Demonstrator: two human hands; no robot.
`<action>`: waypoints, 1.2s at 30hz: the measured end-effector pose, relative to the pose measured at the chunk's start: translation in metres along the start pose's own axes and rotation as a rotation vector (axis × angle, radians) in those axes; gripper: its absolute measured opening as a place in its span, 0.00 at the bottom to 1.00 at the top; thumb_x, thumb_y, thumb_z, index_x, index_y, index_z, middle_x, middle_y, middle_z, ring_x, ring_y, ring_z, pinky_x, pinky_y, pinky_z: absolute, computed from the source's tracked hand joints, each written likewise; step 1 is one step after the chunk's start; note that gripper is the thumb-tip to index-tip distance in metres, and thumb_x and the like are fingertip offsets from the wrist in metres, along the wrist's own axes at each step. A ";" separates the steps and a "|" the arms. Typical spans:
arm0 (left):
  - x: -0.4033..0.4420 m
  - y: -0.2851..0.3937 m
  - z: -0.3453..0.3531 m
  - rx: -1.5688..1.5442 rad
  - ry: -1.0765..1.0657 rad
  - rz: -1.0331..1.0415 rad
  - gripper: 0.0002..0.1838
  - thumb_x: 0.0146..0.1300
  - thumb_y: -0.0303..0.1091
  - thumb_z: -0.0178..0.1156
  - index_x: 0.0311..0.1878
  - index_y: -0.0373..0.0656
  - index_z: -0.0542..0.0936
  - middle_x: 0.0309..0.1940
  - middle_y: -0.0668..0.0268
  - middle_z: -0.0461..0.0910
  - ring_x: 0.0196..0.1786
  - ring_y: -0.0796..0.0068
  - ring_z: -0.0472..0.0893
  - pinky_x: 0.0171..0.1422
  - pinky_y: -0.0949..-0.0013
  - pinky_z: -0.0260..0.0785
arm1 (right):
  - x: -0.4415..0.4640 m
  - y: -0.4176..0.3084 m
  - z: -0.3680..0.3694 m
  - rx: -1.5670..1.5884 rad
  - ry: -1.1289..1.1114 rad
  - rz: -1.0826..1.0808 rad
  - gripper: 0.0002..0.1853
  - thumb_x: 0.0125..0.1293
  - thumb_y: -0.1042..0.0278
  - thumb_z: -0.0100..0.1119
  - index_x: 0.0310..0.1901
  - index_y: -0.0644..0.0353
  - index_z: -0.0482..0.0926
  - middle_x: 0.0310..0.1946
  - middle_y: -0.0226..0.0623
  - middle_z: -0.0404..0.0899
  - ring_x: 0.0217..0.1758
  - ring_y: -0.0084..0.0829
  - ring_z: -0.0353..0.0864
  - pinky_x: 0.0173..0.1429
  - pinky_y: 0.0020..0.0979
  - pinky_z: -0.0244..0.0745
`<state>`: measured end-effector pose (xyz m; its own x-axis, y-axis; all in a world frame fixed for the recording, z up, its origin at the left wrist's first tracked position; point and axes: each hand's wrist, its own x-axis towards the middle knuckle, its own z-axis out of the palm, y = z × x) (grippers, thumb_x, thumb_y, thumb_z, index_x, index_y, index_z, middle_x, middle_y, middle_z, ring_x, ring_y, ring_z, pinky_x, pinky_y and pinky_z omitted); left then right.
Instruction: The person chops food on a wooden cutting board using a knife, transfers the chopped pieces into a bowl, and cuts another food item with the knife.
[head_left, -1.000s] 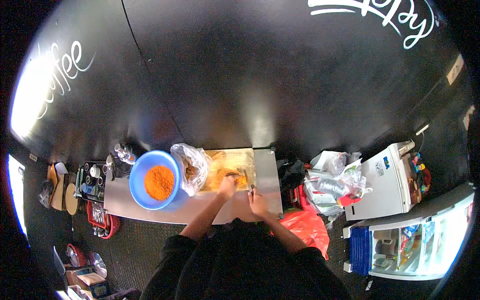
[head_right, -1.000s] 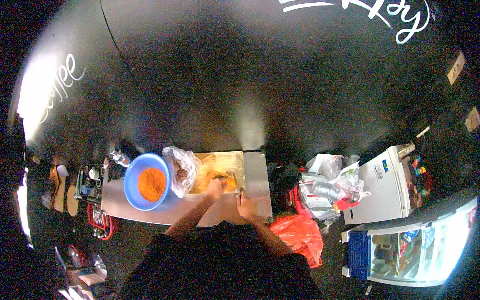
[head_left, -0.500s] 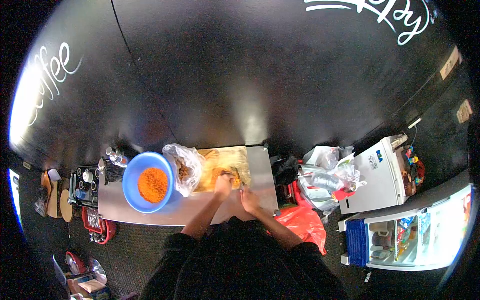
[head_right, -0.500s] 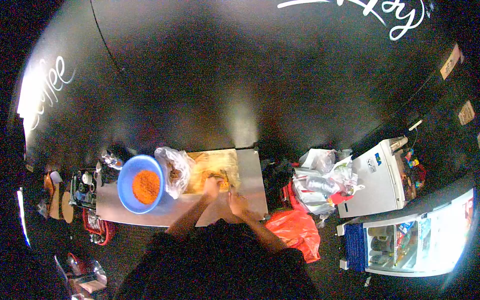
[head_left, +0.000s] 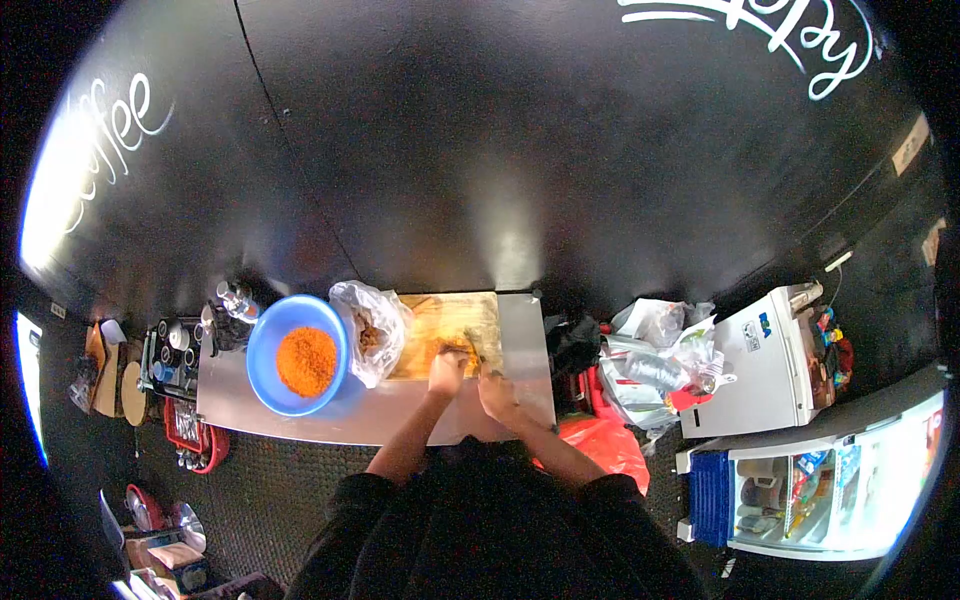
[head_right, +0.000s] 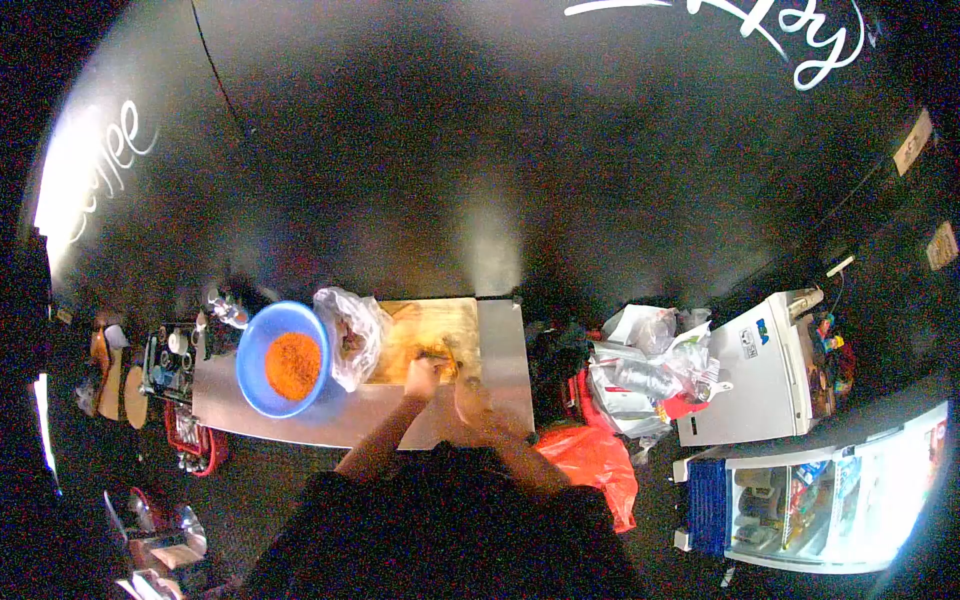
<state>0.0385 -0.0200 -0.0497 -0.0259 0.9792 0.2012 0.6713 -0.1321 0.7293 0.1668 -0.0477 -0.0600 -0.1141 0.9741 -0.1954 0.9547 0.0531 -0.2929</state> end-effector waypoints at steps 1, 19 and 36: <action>0.001 0.004 -0.004 0.001 0.002 0.002 0.06 0.47 0.27 0.57 0.30 0.42 0.81 0.27 0.53 0.77 0.32 0.55 0.77 0.39 0.61 0.70 | 0.005 0.007 0.001 0.036 0.112 -0.122 0.14 0.62 0.64 0.43 0.45 0.64 0.63 0.27 0.49 0.77 0.27 0.49 0.78 0.32 0.47 0.72; -0.005 -0.003 -0.019 -0.013 -0.103 0.166 0.13 0.47 0.26 0.56 0.39 0.41 0.78 0.39 0.55 0.77 0.46 0.56 0.74 0.51 0.62 0.67 | -0.005 -0.005 -0.024 0.016 0.034 -0.199 0.14 0.60 0.67 0.41 0.45 0.68 0.62 0.31 0.55 0.75 0.33 0.51 0.77 0.36 0.46 0.73; -0.009 -0.009 -0.017 -0.032 -0.065 0.218 0.13 0.49 0.22 0.55 0.41 0.37 0.77 0.42 0.54 0.76 0.45 0.54 0.74 0.53 0.64 0.65 | 0.004 -0.011 -0.042 0.108 0.055 -0.221 0.16 0.59 0.69 0.44 0.46 0.68 0.62 0.31 0.54 0.76 0.34 0.51 0.78 0.37 0.43 0.74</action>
<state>0.0201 -0.0304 -0.0474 0.1654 0.9348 0.3142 0.6320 -0.3451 0.6939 0.1670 -0.0348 -0.0179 -0.2988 0.9521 -0.0653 0.8731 0.2451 -0.4215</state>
